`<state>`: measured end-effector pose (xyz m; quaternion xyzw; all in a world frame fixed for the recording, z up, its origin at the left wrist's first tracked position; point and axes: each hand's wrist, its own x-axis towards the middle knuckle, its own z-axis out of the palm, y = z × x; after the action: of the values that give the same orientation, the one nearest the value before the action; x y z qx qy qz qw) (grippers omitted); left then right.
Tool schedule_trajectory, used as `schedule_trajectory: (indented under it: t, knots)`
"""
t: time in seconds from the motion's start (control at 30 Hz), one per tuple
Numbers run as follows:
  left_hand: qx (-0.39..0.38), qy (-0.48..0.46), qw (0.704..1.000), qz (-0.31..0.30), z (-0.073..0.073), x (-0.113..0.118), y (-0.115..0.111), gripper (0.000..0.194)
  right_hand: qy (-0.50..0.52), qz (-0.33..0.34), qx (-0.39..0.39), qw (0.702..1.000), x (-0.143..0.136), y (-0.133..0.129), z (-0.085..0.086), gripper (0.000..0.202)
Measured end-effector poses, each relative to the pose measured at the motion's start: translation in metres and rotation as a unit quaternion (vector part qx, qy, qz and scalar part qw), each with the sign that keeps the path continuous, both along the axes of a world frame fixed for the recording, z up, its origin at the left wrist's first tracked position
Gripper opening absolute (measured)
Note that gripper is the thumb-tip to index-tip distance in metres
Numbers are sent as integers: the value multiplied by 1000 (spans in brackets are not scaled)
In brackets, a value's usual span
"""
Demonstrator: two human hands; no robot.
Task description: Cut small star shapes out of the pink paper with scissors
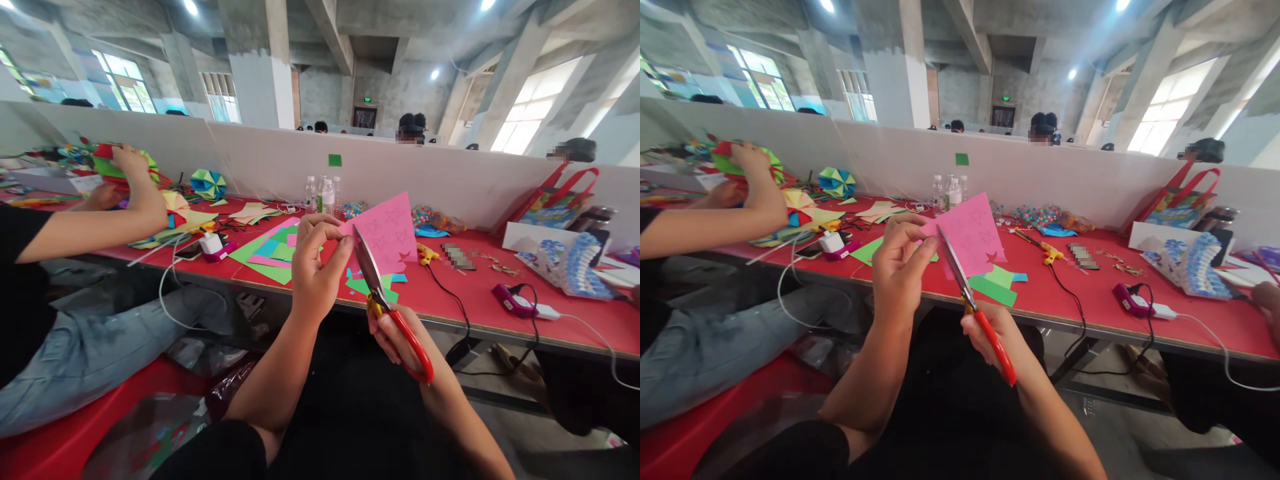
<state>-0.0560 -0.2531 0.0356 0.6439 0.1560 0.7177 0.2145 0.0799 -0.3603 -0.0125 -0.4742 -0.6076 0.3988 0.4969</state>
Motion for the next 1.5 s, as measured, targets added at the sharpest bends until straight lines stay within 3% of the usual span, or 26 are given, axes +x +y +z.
schedule_trajectory:
  t: [0.17, 0.37, 0.67, 1.37, 1.5]
  knots:
    - [-7, -20, 999, -43, 0, 1, 0, 9, -10, 15, 0, 1000, 3, 3, -1, 46]
    - [-11, 6, 999, -49, 0, -1, 1, 8, -14, 25, 12, 1000, 5, 6, -2, 50]
    - [-21, -6, 997, -69, 1, -1, -1, 10, -17, -15, 11, 1000, 3, 1, 3, 48]
    - [26, 14, 1000, -5, 10, -10, 19, 10, -6, 22, -4, 1000, 7, 7, 2, 45]
    - [-7, 18, 999, -45, 7, -3, 17, 6, 7, 27, 10, 1000, 6, 9, -2, 45]
